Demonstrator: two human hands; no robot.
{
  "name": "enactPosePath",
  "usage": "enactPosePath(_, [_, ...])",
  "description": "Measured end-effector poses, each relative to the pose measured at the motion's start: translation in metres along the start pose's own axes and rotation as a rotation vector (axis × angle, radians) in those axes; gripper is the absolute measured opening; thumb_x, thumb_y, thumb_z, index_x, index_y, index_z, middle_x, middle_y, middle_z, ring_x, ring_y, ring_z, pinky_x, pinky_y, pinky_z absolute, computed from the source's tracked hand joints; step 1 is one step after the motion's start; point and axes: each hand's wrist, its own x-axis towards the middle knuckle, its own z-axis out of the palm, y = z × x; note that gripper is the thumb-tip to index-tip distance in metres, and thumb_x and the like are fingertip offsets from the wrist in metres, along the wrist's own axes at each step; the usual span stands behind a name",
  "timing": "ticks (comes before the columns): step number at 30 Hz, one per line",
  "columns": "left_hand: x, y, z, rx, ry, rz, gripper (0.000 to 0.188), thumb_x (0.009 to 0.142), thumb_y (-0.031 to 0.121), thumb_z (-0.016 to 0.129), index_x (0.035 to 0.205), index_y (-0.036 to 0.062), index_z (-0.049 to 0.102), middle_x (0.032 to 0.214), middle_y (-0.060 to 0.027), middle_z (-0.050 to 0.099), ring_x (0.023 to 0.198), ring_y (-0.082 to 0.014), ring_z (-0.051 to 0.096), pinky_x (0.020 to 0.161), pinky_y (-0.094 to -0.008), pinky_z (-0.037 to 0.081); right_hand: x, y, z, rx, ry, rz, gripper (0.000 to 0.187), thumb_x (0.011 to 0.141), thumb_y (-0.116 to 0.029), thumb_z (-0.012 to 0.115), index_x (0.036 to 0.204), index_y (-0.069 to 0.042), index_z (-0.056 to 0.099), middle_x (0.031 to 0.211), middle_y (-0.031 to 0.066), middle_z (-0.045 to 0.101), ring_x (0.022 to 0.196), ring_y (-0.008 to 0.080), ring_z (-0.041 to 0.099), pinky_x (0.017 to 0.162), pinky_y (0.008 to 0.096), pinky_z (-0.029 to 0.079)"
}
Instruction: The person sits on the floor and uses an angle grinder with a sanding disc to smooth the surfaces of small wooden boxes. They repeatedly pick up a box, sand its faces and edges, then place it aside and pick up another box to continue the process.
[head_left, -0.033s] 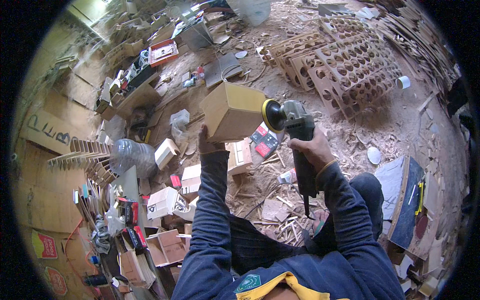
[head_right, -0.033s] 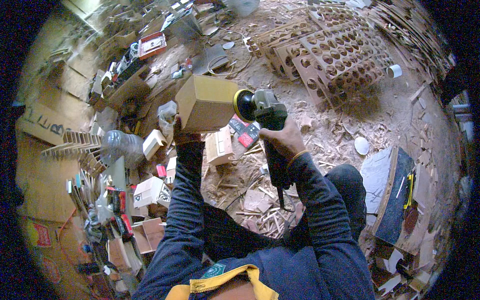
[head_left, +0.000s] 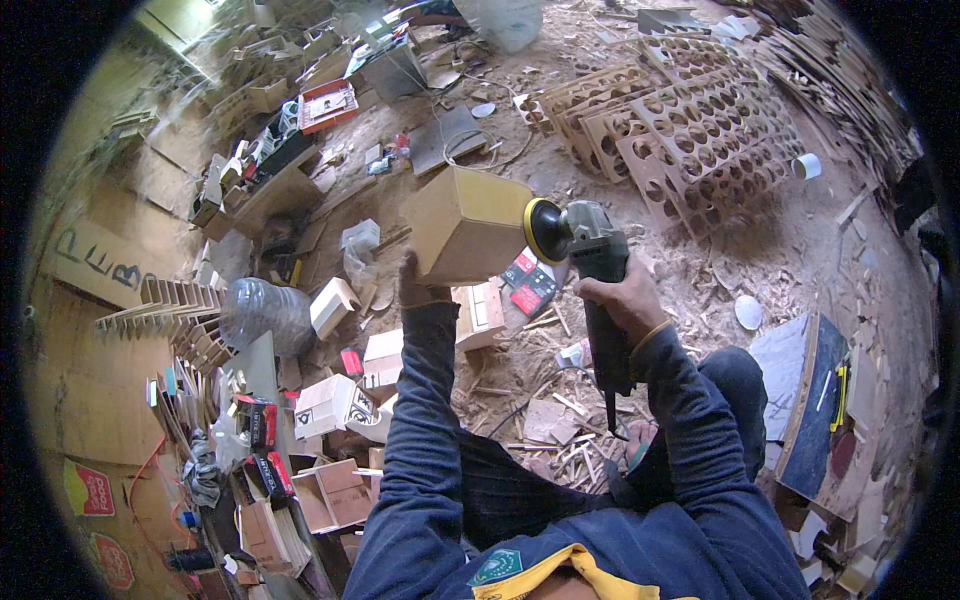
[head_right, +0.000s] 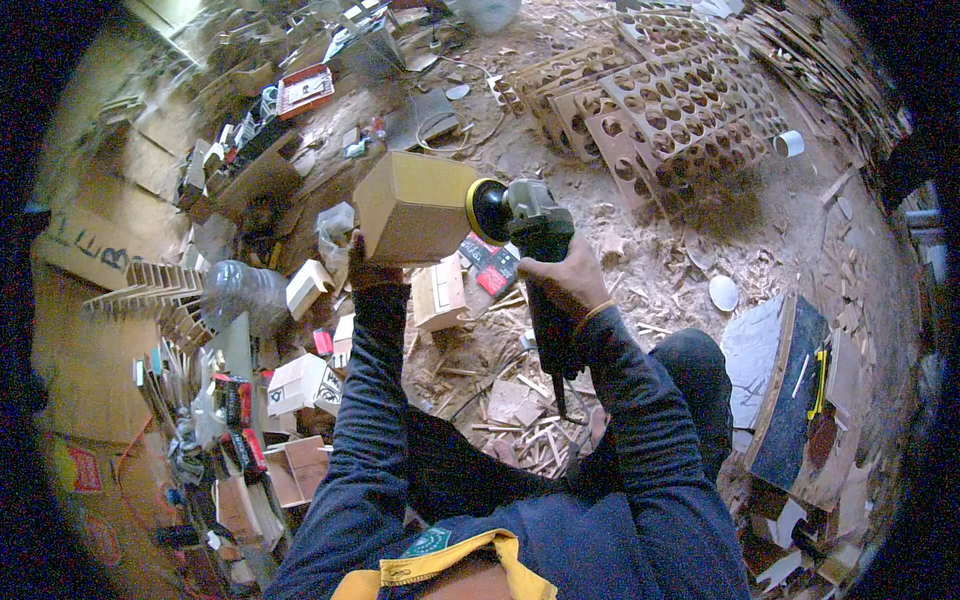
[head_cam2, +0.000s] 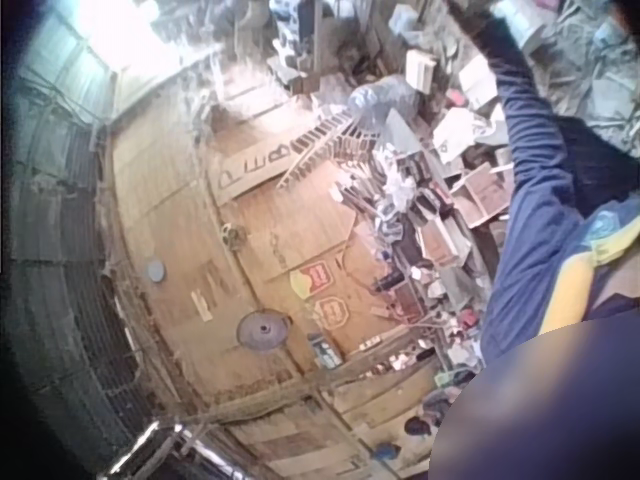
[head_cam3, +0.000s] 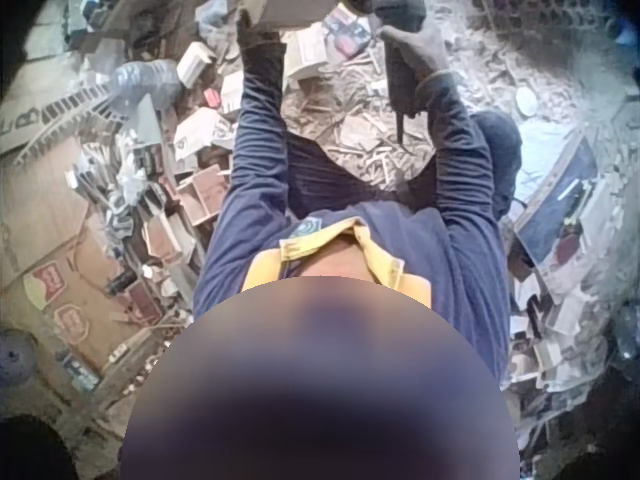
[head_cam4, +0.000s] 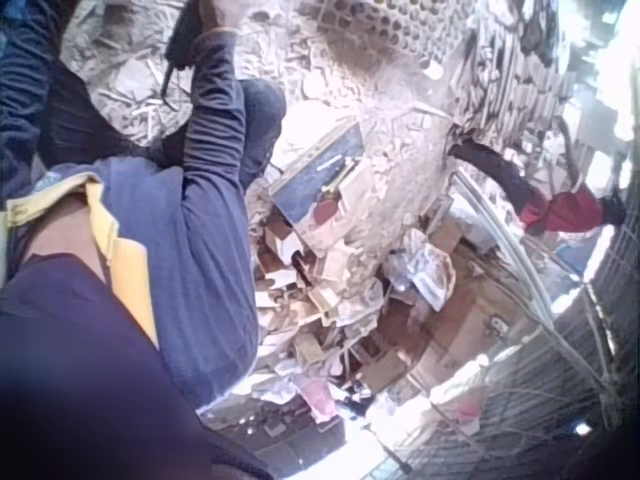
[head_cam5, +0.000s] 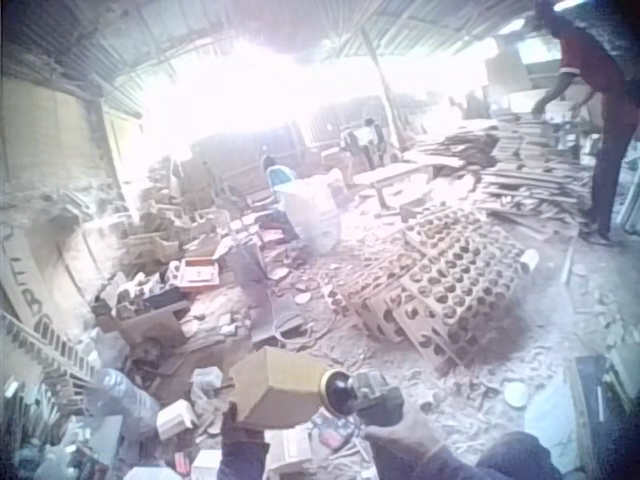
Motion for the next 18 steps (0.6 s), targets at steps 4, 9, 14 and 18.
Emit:
enactPosePath(4, [-0.002,-0.005,-0.003,0.036,-0.074,-0.016,0.057,0.102,0.039,0.057,0.139,-0.0029,0.053,0.136,-0.0199,0.063,0.126,-0.0325,0.061,0.111,-0.0493,0.046,0.004,-0.008,0.011,0.099,-0.046,-0.058,0.051,0.070,-0.012,0.084,0.117,-0.001,0.066,0.100,0.0074,0.071,0.085,0.0162,0.066,0.078,0.0322,0.055])
enactPosePath(9, [0.004,-0.011,-0.006,-0.038,-0.029,-0.078,0.053,0.102,0.037,0.058,0.137,-0.0032,0.055,0.133,-0.0189,0.065,0.122,-0.0314,0.064,0.107,-0.0469,0.050,-0.006,-0.033,0.020,0.102,-0.091,-0.046,0.057,0.070,-0.009,0.086,0.122,-0.001,0.063,0.104,0.0081,0.071,0.089,0.0170,0.067,0.082,0.0333,0.056])
enactPosePath(14, [0.001,-0.013,-0.005,-0.006,-0.060,-0.111,0.050,0.101,0.035,0.060,0.135,-0.0016,0.058,0.129,-0.0174,0.068,0.118,-0.0297,0.067,0.105,-0.0438,0.053,-0.017,-0.052,0.024,0.143,-0.104,-0.069,0.059,0.071,-0.010,0.086,0.123,-0.002,0.061,0.106,0.0085,0.071,0.092,0.0175,0.068,0.083,0.0334,0.056])
enactPosePath(18, [-0.004,-0.019,0.002,-0.041,-0.002,-0.119,0.051,0.103,0.037,0.054,0.139,0.0011,0.056,0.140,-0.0181,0.062,0.129,-0.0342,0.059,0.115,-0.0514,0.043,-0.018,-0.043,0.023,0.014,-0.050,-0.110,0.057,0.071,-0.011,0.086,0.122,-0.002,0.062,0.107,0.0083,0.071,0.093,0.0172,0.068,0.085,0.0345,0.056])
